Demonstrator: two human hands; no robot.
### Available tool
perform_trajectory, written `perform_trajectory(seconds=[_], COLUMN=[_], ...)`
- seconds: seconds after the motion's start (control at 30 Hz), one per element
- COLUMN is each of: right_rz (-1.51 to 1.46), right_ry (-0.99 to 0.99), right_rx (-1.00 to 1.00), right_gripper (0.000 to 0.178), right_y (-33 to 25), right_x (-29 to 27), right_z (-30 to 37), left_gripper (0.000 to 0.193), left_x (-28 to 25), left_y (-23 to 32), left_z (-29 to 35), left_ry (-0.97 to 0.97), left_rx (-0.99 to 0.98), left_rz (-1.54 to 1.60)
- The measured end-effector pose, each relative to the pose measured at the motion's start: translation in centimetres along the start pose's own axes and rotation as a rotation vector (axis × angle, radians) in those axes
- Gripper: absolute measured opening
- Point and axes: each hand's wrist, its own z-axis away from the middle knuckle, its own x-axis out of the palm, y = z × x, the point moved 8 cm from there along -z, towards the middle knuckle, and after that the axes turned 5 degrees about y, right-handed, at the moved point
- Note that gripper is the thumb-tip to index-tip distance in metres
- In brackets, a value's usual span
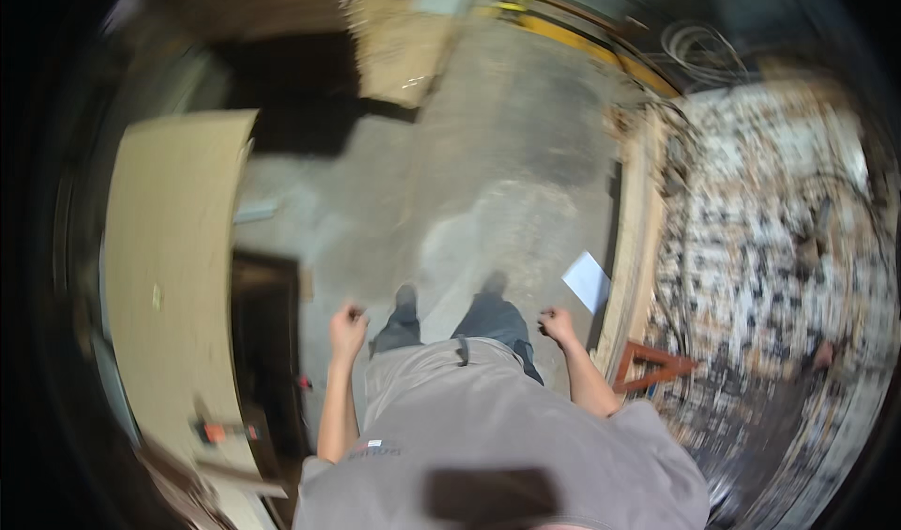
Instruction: The person applies glue with a brush to wooden furniture components, joins a chair back and leg by hand, and hammers them together with a mallet before stacking the assembly.
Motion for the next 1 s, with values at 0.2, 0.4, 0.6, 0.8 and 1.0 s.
perform_trajectory(seconds=[0.2, 0.4, 0.6, 0.8, 1.0], right_rz=[0.084, 0.527, 0.761, -0.248, -0.903], right_ry=[0.105, 0.024, 0.075, 0.218, 0.427], right_rx=[-0.002, -0.239, -0.156, 0.188, 0.291], right_gripper=[0.022, 0.018, 0.018, 0.017, 0.013], right_y=[6.3, 9.4, 7.4, -0.7, -4.5], right_x=[-8.1, -11.7, -15.1, -20.4, -21.4], right_z=[-6.0, -12.9, -20.9, -20.1, -21.4], left_gripper=[0.021, 0.025, 0.027, 0.018, 0.02], left_x=[8.4, 13.2, 18.7, 35.4, 53.1], left_y=[-2.4, -1.5, 3.9, 41.4, 89.2], left_z=[1.1, -2.5, -19.3, -46.5, -44.2], left_ry=[-0.094, -0.239, -0.352, -0.29, -0.389], left_rx=[-0.269, -0.226, -0.278, 0.444, 1.191], left_rz=[-0.224, -0.344, -0.558, -0.737, -0.14])
